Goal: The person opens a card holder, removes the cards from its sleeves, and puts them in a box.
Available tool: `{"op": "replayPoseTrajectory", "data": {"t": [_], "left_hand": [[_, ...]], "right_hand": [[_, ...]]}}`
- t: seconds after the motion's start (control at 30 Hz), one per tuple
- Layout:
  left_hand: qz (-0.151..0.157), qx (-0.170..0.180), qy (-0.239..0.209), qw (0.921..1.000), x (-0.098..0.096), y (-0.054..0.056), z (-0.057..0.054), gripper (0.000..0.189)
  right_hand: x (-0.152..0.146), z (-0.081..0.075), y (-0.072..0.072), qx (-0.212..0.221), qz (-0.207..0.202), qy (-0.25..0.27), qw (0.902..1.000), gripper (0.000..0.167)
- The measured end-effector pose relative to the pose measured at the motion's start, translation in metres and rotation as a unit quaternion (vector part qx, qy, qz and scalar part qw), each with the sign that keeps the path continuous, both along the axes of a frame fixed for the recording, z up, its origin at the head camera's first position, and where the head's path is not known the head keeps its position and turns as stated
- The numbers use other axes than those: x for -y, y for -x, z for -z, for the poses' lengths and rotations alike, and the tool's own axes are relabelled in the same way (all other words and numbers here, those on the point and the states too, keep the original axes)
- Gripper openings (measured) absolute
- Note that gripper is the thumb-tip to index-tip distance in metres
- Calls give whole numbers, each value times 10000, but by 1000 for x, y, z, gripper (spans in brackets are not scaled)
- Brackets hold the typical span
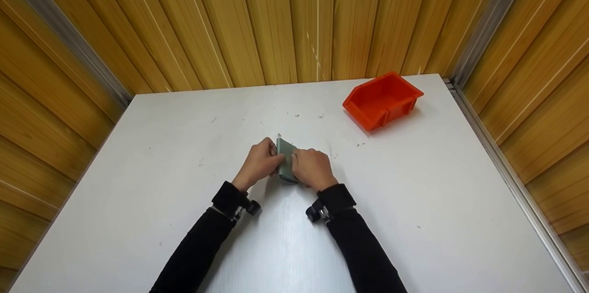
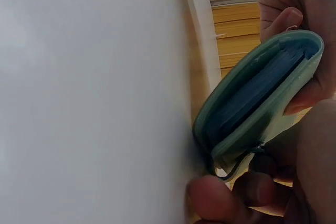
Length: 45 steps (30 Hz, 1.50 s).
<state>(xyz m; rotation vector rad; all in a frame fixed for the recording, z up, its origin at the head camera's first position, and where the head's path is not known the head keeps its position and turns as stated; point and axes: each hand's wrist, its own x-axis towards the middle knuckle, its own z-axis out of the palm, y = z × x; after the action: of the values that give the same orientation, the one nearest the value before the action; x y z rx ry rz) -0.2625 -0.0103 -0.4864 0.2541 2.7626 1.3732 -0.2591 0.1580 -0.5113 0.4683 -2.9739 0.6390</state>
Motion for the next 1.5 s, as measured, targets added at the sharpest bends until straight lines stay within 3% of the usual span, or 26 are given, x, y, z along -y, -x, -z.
{"op": "replayPoseTrajectory", "data": {"t": [0.1,0.13,0.33,0.37,0.6,0.93,1.13,1.5], "left_hand": [[28,-26,-25,10000,2,1,1,20],[41,-131,-4,9999,3,7,12,20],[71,-211,-36,9997,3,8,11,19],[68,-101,-64,9999,2,2,-1,18],[69,73,112,9999,4,2,-1,18],[66,261,153,9995,5,3,-2,19],[88,351,453,9983,6,2,-4,25],[346,1048,835,9904,23,3,-4,34]], "right_hand": [[1,1,1,87,34,55,9999,28],[1,1,1,102,41,65,9999,28],[-2,-1,3,142,44,38,9999,30],[-3,-1,4,154,34,17,9999,30],[-20,0,5,459,244,87,9986,36],[-23,-1,5,617,146,70,9980,36],[-29,0,6,828,131,110,9964,34],[-42,2,6,793,238,-472,9954,28]]}}
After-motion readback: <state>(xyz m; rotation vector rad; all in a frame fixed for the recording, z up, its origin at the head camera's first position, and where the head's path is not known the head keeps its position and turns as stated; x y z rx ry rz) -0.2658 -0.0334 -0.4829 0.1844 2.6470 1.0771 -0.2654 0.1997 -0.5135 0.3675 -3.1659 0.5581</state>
